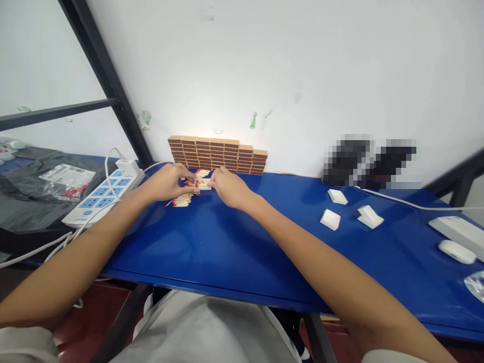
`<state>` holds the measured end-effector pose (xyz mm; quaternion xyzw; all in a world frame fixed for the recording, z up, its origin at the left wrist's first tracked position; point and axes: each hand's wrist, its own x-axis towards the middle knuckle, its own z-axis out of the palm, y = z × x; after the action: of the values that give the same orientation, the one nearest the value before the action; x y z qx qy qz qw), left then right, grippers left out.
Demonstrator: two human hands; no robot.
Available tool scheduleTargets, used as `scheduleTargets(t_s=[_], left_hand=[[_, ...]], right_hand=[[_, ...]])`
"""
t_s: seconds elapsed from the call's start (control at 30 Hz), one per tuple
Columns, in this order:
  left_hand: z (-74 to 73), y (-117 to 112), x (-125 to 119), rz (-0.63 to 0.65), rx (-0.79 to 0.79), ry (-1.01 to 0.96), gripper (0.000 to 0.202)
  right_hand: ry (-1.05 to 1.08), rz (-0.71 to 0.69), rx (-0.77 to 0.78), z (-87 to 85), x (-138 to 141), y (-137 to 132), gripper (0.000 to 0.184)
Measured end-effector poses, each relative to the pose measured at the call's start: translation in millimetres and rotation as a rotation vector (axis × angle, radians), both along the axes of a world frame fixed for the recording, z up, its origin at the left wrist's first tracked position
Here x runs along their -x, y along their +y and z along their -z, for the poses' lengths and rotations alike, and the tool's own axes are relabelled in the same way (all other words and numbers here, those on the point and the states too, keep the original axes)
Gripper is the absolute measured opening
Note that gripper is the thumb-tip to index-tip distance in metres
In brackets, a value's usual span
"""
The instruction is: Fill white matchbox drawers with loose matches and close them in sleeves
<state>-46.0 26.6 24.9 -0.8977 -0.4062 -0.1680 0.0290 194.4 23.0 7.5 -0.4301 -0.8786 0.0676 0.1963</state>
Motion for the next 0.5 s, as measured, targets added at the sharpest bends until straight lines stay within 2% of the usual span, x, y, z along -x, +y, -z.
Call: scheduleTargets(t_s=[0.2, 0.5], left_hand=[[0.7, -4.4, -6.3, 0.062, 0.054, -0.062, 0.037], [-3.0, -7.9, -8.8, 0.069, 0.076, -0.078, 0.031]], right_hand=[[-0.045, 0.0, 0.001, 5.1, 0.9, 1.5, 0.015], [0.0, -0.051, 0.008, -2.6, -0.5, -0.3, 0.016]])
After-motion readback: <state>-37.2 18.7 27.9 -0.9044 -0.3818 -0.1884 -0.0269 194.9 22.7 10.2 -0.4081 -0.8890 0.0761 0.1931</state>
